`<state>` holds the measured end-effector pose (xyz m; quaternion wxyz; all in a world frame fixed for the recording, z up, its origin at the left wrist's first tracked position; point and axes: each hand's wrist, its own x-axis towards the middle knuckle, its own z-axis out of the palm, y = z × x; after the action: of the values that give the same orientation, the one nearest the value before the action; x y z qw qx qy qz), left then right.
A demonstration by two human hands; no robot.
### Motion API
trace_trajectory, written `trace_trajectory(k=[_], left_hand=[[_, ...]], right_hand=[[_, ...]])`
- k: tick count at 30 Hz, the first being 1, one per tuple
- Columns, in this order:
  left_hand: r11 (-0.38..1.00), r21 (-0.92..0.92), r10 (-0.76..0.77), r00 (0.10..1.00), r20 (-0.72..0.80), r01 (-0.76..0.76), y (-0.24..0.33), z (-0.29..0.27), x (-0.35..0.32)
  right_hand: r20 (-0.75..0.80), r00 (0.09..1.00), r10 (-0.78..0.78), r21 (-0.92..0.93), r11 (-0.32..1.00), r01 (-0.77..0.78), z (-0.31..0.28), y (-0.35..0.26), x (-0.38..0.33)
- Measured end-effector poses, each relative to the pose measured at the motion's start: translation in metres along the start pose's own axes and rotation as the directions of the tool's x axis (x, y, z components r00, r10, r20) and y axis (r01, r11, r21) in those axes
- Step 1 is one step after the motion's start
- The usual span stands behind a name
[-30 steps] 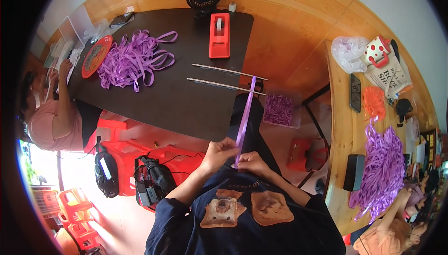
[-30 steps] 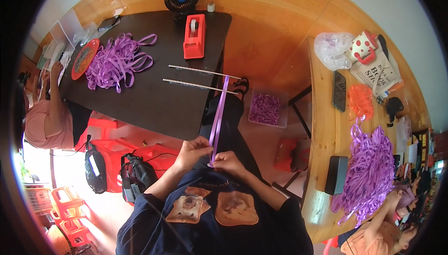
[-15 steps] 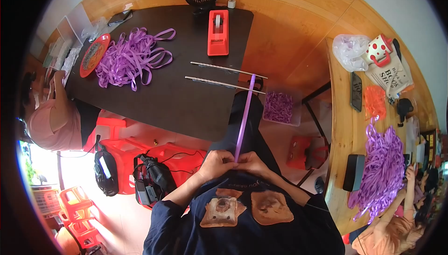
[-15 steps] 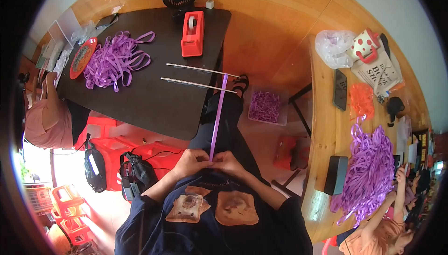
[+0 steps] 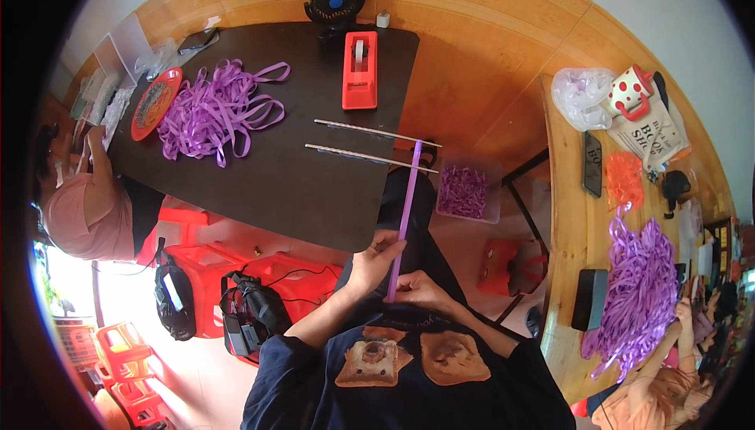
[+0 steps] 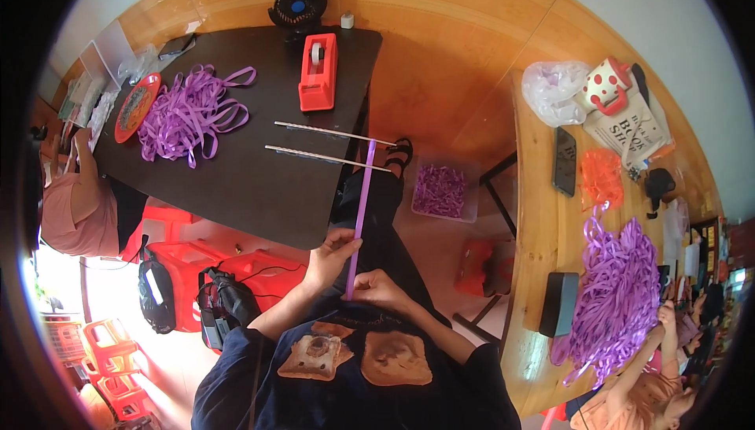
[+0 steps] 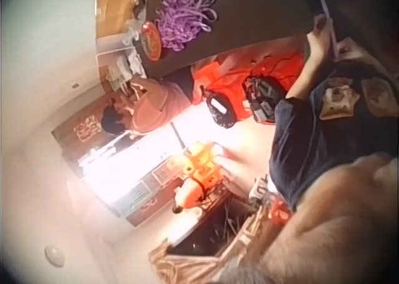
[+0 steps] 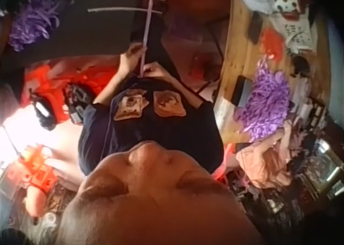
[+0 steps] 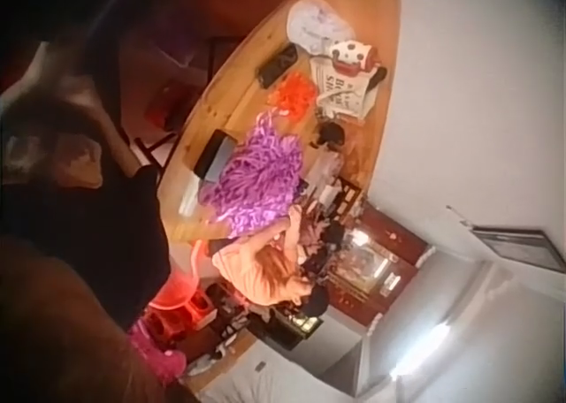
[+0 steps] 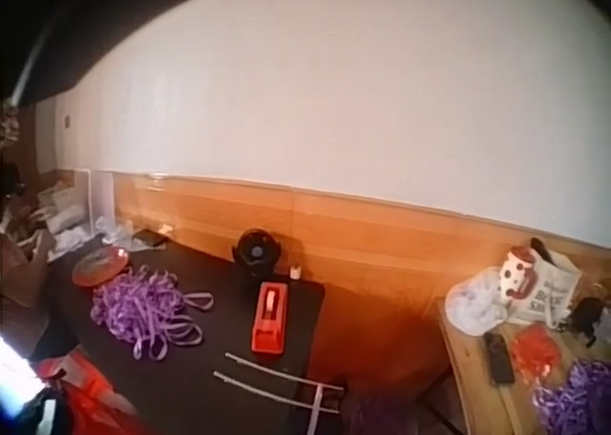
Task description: Making ribbon crafts by winding purple ribbons around thin metal rods and securing them.
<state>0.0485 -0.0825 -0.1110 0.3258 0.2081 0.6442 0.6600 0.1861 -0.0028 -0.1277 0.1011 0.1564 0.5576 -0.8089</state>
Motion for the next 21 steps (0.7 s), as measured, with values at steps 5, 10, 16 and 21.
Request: trace_trajectory(k=[5, 10, 16, 21], left_hand=[[0.99, -0.133, -0.048, 0.998, 0.042, 0.053, 0.013, 0.008, 0.006], [0.883, -0.347, -0.262, 0.945, 0.193, 0.316, 0.018, -0.002, 0.005], [0.863, -0.385, -0.229, 0.932, 0.281, 0.328, 0.031, -0.01, 0.003], [0.821, -0.44, -0.222, 0.913, 0.343, 0.365, 0.032, -0.009, 0.004]], right_hand=[[-0.041, 0.992, -0.116, -0.135, 0.985, 0.109, -0.001, 0.003, 0.006], [-0.076, 0.991, -0.113, -0.286, 0.954, 0.087, -0.022, -0.005, 0.002], [-0.261, 0.379, -0.888, -0.957, 0.29, 0.02, -0.039, -0.088, 0.007], [0.22, 0.225, -0.949, -0.976, -0.213, 0.052, -0.046, -0.137, 0.037]])
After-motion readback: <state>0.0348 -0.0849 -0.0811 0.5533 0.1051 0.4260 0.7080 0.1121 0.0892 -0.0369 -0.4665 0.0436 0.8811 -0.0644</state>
